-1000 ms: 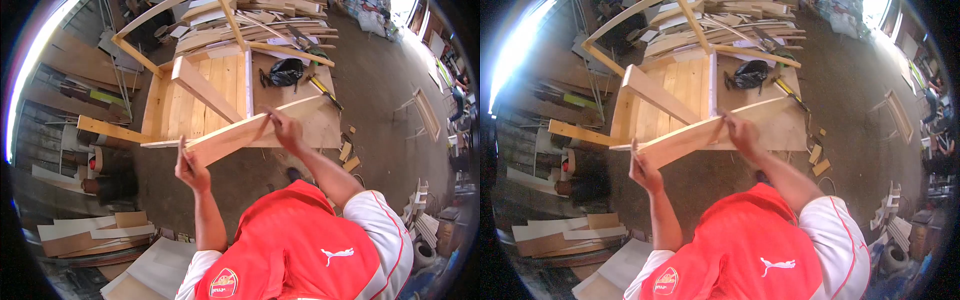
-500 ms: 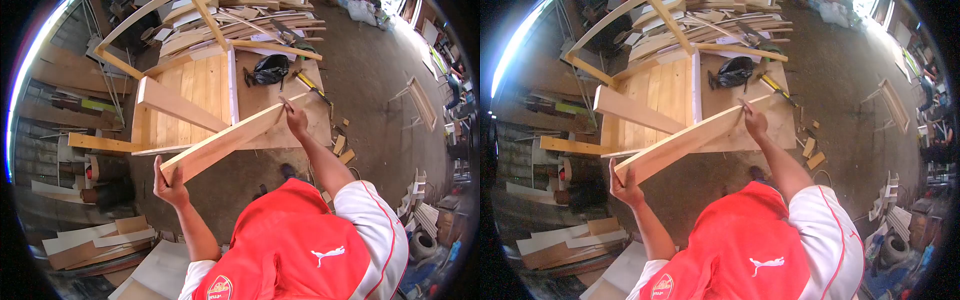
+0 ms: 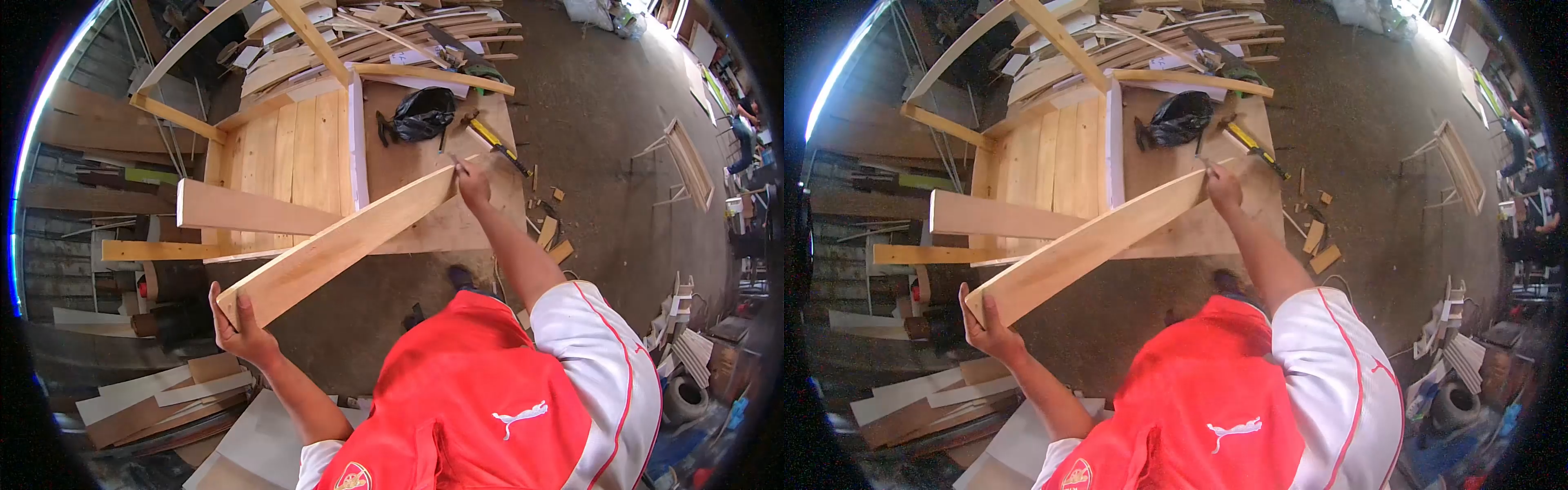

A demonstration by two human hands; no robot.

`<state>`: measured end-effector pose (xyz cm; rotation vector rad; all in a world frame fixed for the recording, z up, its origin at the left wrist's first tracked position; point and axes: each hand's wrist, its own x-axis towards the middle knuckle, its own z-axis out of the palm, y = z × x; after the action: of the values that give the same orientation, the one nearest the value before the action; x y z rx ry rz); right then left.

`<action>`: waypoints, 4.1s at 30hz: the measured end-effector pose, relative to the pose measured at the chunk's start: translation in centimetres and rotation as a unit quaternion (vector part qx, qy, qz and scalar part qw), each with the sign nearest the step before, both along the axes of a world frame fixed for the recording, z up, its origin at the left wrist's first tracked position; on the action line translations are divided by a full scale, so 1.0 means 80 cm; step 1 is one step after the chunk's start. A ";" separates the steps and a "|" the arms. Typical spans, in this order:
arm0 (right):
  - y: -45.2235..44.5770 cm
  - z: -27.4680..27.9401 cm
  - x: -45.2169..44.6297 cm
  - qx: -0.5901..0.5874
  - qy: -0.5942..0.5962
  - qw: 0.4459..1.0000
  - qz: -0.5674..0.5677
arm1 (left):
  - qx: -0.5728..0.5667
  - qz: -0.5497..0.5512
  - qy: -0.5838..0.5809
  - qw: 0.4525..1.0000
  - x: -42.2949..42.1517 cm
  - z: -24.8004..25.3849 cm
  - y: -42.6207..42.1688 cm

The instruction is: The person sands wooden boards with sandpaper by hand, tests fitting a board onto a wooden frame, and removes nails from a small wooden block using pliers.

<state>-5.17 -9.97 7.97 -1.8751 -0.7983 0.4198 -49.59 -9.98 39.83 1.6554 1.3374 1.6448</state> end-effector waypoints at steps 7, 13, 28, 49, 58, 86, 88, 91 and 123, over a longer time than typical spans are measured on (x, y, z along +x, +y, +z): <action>0.004 0.000 0.022 -0.106 0.037 0.994 -0.011 | -0.014 0.036 0.028 0.999 0.033 0.026 0.000; 0.023 -0.020 0.044 -0.097 -0.035 0.994 0.034 | -0.012 0.079 0.062 0.995 0.058 0.045 0.002; 0.015 -0.018 0.068 -0.144 0.040 0.988 0.031 | -0.015 0.096 0.055 0.994 0.072 0.052 -0.003; 0.012 0.040 -0.001 -0.035 0.059 0.993 0.095 | -0.007 0.096 0.036 0.995 0.084 0.059 -0.011; -0.019 0.220 -0.148 0.083 0.044 0.978 0.184 | 0.015 0.101 0.081 0.992 0.086 0.064 -0.016; -0.048 0.409 -0.379 0.236 -0.101 0.922 0.289 | 0.066 -0.102 0.085 0.989 0.011 0.012 -0.017; -0.051 0.399 -0.367 0.243 -0.102 0.924 0.278 | 0.050 -0.101 0.110 0.988 0.015 -0.021 -0.013; -0.059 0.358 -0.347 0.202 -0.110 0.943 0.241 | 0.032 -0.109 0.028 0.993 0.034 -0.061 -0.015; -0.042 0.268 -0.222 0.084 -0.111 0.972 0.188 | 0.062 -0.071 -0.043 0.995 0.019 -0.020 0.022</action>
<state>-22.94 -13.36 29.39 -1.6304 -1.3095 0.3644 -48.09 -8.19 38.20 1.6872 1.0699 1.7225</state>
